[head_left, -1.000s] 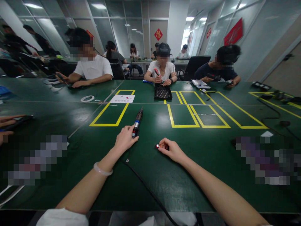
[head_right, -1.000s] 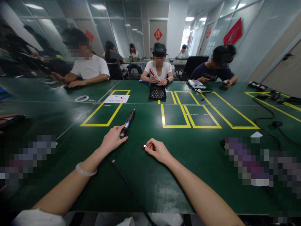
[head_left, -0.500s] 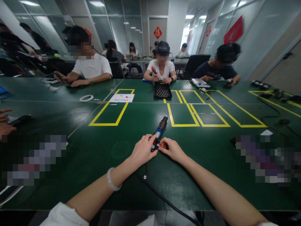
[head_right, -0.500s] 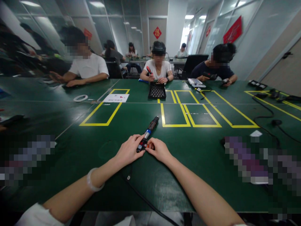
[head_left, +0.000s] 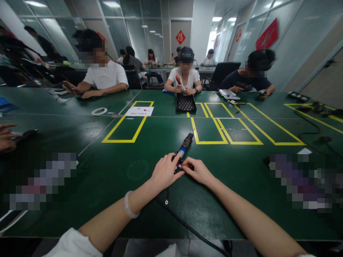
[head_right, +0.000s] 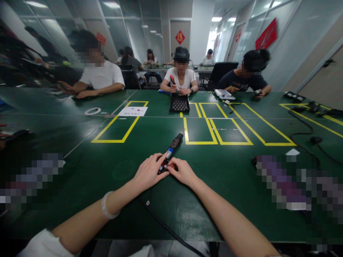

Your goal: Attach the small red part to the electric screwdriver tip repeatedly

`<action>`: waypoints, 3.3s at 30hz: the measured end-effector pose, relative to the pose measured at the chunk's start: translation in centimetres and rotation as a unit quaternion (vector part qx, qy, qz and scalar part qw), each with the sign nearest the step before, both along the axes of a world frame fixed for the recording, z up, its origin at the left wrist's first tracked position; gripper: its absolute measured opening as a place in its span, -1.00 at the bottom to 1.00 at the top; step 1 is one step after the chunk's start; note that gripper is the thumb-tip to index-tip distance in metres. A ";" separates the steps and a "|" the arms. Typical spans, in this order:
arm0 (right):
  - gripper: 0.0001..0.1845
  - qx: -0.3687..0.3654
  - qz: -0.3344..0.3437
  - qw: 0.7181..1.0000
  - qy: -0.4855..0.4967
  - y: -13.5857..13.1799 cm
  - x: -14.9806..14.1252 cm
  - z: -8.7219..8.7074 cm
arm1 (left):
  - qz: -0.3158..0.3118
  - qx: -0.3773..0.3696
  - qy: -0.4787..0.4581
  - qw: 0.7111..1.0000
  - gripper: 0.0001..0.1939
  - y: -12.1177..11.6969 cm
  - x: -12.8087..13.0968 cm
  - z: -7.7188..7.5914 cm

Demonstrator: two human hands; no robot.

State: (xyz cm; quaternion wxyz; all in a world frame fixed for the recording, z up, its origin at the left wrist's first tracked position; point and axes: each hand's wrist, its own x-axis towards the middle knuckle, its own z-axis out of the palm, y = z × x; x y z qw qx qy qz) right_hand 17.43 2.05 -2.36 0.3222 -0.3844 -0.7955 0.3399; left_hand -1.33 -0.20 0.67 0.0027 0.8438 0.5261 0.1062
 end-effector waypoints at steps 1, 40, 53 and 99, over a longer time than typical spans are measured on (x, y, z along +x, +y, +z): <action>-0.93 0.010 0.000 1.000 -0.006 0.0 0.0 0.1 | 0.004 0.006 0.003 1.000 -0.32 0.0 0.1 0.0; -0.88 0.079 0.023 0.993 -0.084 0.0 0.7 0.6 | 0.375 -0.029 0.098 0.921 -0.37 9.1 -26.6 -0.3; -0.88 0.077 0.028 0.992 -0.092 0.1 0.8 0.6 | 0.450 0.031 0.026 0.892 -0.54 8.1 -24.8 0.2; -0.85 -0.033 0.002 0.999 0.034 0.3 0.3 -0.4 | -0.105 -0.235 -0.356 0.898 -0.76 1.8 -1.2 0.4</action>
